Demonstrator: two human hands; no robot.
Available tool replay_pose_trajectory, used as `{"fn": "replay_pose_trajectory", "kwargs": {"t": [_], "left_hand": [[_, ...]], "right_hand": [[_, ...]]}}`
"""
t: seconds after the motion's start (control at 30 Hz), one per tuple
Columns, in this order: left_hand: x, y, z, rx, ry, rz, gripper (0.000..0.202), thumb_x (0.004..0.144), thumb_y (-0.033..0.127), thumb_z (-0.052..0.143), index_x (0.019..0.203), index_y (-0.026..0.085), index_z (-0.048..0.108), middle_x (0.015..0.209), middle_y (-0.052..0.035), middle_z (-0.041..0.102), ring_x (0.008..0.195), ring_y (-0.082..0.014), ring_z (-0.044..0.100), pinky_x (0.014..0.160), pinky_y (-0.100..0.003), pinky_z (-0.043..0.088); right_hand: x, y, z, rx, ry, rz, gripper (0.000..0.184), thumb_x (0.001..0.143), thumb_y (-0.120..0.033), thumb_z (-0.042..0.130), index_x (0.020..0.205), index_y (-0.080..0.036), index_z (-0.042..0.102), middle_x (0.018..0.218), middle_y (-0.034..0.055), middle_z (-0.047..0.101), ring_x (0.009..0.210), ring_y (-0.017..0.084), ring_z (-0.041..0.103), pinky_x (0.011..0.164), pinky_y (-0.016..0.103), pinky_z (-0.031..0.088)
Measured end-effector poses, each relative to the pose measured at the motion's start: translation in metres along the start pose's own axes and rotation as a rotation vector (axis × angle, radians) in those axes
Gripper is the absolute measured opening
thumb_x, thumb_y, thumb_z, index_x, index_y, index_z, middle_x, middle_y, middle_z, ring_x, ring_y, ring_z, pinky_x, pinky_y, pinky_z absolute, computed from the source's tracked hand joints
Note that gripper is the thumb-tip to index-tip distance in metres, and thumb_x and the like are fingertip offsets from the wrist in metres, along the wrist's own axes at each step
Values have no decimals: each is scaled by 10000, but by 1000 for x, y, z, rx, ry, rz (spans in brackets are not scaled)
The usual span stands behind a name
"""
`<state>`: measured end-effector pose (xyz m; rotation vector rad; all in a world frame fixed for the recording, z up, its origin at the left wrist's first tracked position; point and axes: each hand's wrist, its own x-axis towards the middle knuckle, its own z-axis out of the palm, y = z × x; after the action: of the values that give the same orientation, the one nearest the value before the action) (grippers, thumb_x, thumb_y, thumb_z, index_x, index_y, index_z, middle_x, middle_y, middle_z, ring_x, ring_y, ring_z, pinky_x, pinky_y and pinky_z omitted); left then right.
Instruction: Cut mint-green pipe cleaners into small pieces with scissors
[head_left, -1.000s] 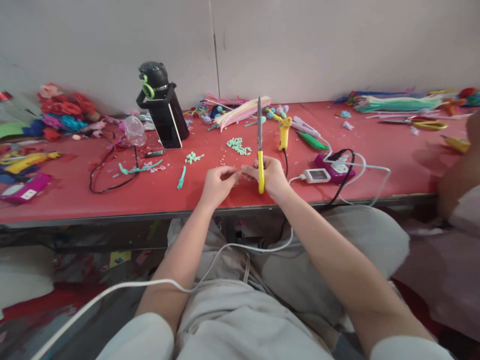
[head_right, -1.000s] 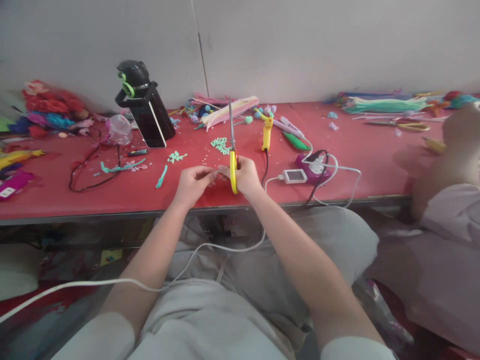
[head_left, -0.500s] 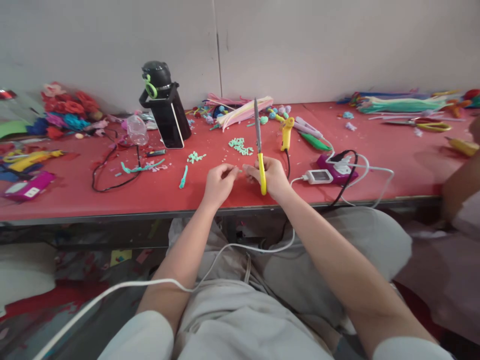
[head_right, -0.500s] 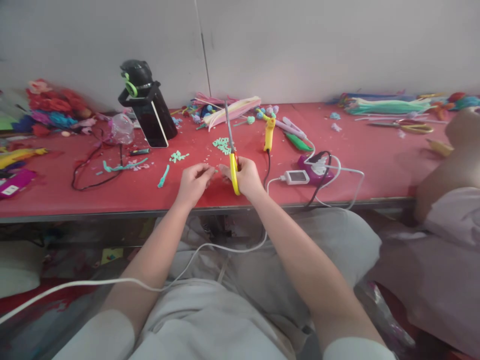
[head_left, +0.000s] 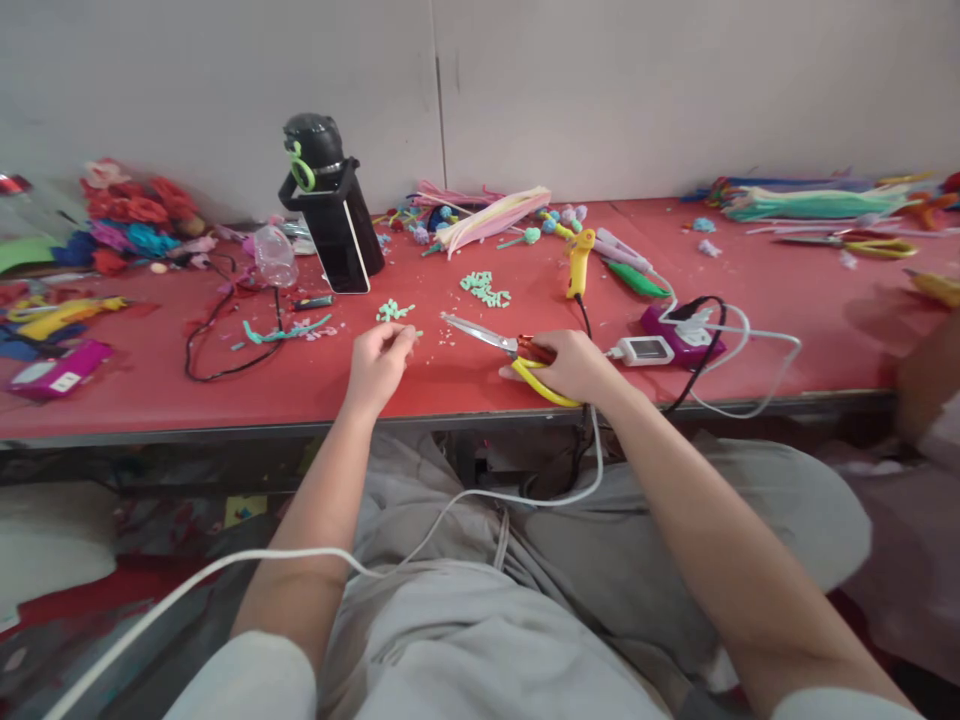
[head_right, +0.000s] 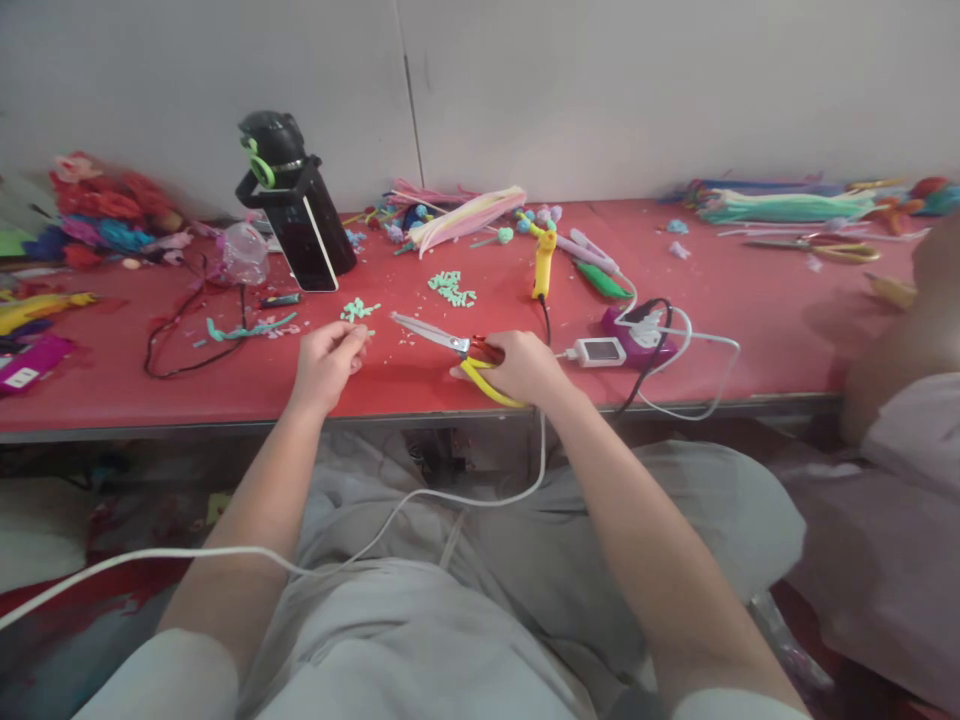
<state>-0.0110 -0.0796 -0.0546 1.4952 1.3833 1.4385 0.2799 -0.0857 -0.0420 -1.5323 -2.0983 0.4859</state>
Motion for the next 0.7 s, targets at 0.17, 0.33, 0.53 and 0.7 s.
{"fn": "replay_pose_trajectory", "kwargs": {"t": [0.17, 0.33, 0.53, 0.7], "left_hand": [[-5, -1, 2, -26, -20, 17, 274, 878, 441, 706, 769, 189, 699, 619, -3, 589, 508, -99, 471, 478, -247, 347], [-7, 2, 2, -1, -52, 63, 299, 873, 473, 718, 774, 191, 716, 614, -5, 608, 508, -106, 497, 487, -248, 393], [-8, 4, 2, 29, -51, 90, 279, 875, 453, 721, 785, 189, 735, 621, -7, 620, 515, -108, 508, 508, -250, 413], [-8, 4, 2, 42, -82, 84, 300, 882, 479, 712, 791, 194, 741, 591, -6, 603, 516, -118, 510, 503, -252, 404]], "right_hand": [[-1, 2, -1, -83, -38, -33, 673, 714, -867, 632, 623, -230, 435, 595, 0, 486, 592, 138, 380, 569, 311, 263], [-1, -3, -2, -145, -63, -19, 659, 699, -863, 649, 648, -236, 450, 621, 14, 547, 590, 147, 410, 579, 307, 266], [1, -4, 0, -179, -84, -16, 652, 682, -853, 676, 650, -241, 455, 633, 16, 562, 596, 157, 443, 583, 311, 270], [3, -5, -1, -192, -98, -7, 641, 682, -849, 680, 640, -238, 490, 636, 21, 570, 603, 166, 470, 583, 315, 277]]}}
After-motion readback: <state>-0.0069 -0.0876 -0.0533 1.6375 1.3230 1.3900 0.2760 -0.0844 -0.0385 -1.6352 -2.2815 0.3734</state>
